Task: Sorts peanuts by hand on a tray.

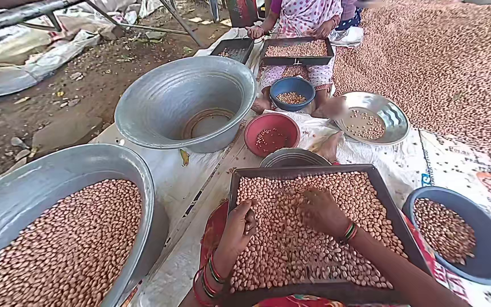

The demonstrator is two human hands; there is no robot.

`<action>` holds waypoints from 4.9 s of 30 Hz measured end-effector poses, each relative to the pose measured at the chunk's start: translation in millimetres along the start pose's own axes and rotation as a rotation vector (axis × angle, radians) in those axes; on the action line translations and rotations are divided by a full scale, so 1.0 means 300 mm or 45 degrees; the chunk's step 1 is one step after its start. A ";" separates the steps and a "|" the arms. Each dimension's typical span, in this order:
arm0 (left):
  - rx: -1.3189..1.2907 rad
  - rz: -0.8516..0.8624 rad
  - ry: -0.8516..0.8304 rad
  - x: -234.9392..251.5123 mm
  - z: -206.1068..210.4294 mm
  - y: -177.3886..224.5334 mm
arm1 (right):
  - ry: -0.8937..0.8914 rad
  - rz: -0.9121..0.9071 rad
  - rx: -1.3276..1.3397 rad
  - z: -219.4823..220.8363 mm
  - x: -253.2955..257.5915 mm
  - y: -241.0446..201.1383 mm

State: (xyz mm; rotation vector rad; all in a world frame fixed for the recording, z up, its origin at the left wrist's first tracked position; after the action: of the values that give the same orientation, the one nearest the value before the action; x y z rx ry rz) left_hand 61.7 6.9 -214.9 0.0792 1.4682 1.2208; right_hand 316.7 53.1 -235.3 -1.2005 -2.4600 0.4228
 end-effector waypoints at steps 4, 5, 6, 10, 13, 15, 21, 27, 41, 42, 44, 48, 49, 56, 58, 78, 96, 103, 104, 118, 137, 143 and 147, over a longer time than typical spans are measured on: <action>0.131 -0.034 -0.084 -0.007 0.032 -0.030 | 0.260 0.195 -0.197 -0.159 -0.036 0.101; 0.160 -0.043 -0.102 -0.010 0.042 -0.036 | 0.077 0.300 -0.234 -0.182 -0.045 0.077; 0.185 -0.050 -0.116 -0.014 0.051 -0.041 | -0.131 0.392 -0.285 -0.190 -0.046 0.057; 0.299 -0.086 -0.203 -0.035 0.088 -0.070 | -0.390 0.471 -0.392 -0.153 -0.054 0.044; 0.377 -0.130 -0.251 -0.047 0.108 -0.098 | -0.322 0.438 -0.386 -0.131 -0.065 0.052; 0.445 -0.176 -0.281 -0.050 0.116 -0.122 | -0.282 0.469 -0.254 -0.148 -0.057 0.022; 0.570 -0.379 -0.374 -0.054 0.128 -0.175 | -0.211 0.145 0.165 -0.168 0.075 -0.157; 0.641 0.318 -0.174 -0.004 0.085 -0.043 | -0.037 0.483 0.058 -0.019 0.204 -0.015; 2.297 0.906 -0.475 0.075 0.222 -0.008 | 0.404 0.113 -0.168 -0.192 -0.189 0.171; 2.304 0.913 -0.467 0.075 0.224 -0.011 | 0.446 0.123 -0.130 -0.199 -0.177 0.160; 2.324 0.900 -0.462 0.071 0.227 -0.019 | 0.438 0.112 -0.036 -0.190 -0.149 0.114; 2.409 0.925 -0.470 0.049 0.232 -0.031 | 0.349 -0.017 0.091 -0.114 -0.095 0.020; 2.413 0.918 -0.465 0.045 0.234 -0.034 | 0.332 -0.033 0.106 -0.096 -0.087 0.003; 0.747 0.603 -0.202 0.132 0.150 0.079 | 0.031 0.095 0.234 -0.071 -0.054 -0.059; 0.467 0.425 -0.416 0.143 0.113 0.097 | 0.001 0.133 0.260 -0.061 -0.027 -0.063; 2.502 0.753 -0.231 0.086 0.238 0.027 | -0.869 0.536 -0.363 -0.134 -0.068 -0.110; 0.402 -0.138 -0.308 -0.006 0.153 -0.088 | 0.226 -0.082 -0.512 0.034 -0.206 -0.052; 0.783 -0.330 -0.394 -0.068 0.141 -0.186 | -0.537 0.444 -0.307 -0.087 -0.070 -0.113; 0.870 -0.273 -0.419 -0.075 0.148 -0.190 | -0.526 0.517 -0.261 -0.107 -0.059 -0.096; 1.214 -0.092 -0.688 -0.081 0.245 -0.259 | -0.760 0.546 -0.376 -0.110 -0.105 -0.109; 0.146 -0.135 -0.107 -0.092 0.094 -0.032 | -0.082 0.131 0.152 -0.128 0.264 -0.108; -0.045 0.093 0.027 -0.054 -0.053 0.049 | -0.347 0.073 0.166 0.162 0.301 -0.180; -0.067 0.134 0.019 -0.031 -0.099 0.040 | -0.300 -0.313 0.215 0.180 0.036 -0.208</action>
State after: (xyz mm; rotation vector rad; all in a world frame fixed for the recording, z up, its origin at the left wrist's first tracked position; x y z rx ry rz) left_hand 35.3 -11.9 -206.4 0.1129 1.4592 1.3468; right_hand 243.2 19.0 -255.0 -0.8080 -2.6624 0.7187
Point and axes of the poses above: each hand's wrist, its own x-axis towards the middle knuckle, its own z-axis out of the palm, y = z × x, the point moved 1 cm from there along x, towards the middle knuckle, and after that the axes turned 15 degrees about y, right-handed, at the moved point
